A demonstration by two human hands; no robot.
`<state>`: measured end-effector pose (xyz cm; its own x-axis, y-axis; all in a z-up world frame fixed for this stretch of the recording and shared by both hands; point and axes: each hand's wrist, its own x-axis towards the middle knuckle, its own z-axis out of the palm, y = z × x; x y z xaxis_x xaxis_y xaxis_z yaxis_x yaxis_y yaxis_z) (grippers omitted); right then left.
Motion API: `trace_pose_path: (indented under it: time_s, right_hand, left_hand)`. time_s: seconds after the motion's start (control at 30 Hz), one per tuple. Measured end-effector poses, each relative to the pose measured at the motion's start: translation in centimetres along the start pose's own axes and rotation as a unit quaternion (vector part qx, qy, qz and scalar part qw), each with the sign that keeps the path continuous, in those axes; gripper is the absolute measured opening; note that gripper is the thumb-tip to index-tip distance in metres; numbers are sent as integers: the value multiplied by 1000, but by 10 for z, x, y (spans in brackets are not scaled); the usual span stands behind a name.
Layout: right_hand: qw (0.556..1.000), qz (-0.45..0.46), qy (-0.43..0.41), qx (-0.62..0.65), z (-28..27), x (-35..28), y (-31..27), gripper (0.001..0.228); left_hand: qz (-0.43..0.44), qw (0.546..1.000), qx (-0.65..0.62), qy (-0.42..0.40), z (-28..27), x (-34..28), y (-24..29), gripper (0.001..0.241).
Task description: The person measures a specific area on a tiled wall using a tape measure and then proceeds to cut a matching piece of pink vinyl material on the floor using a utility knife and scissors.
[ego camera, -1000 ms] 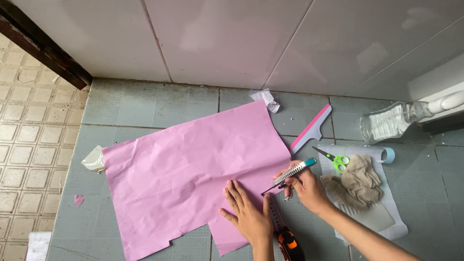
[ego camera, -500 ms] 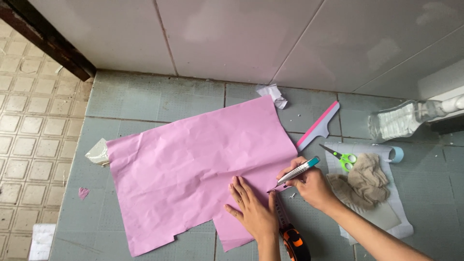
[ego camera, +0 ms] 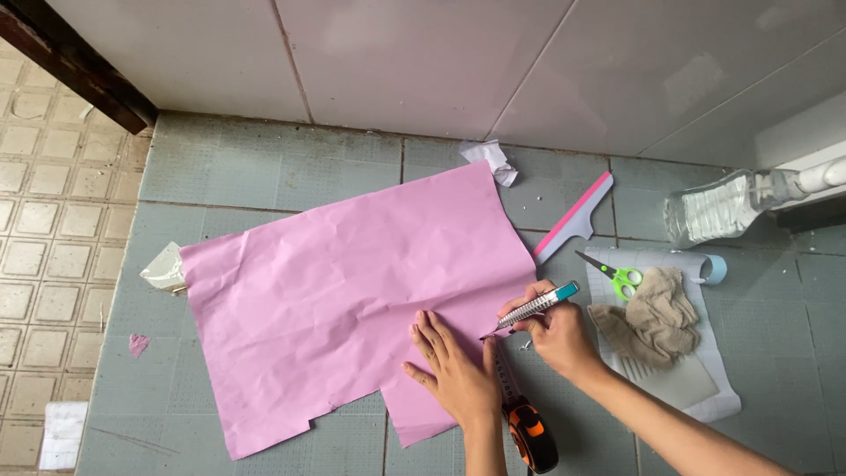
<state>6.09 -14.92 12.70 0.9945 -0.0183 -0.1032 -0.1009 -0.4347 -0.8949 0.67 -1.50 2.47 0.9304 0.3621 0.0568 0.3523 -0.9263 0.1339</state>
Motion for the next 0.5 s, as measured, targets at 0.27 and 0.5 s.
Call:
trace_pose_path:
  time_s: [0.27,0.5]
  right_hand:
    - [999,11,13,-36,-1,4,0,36]
    - [975,32,59,213,-32,4,-38,31]
  left_hand:
    - [1,999,41,13,9,-2,-1,146]
    - [8,974,-207,-96,-4,4,-11,140]
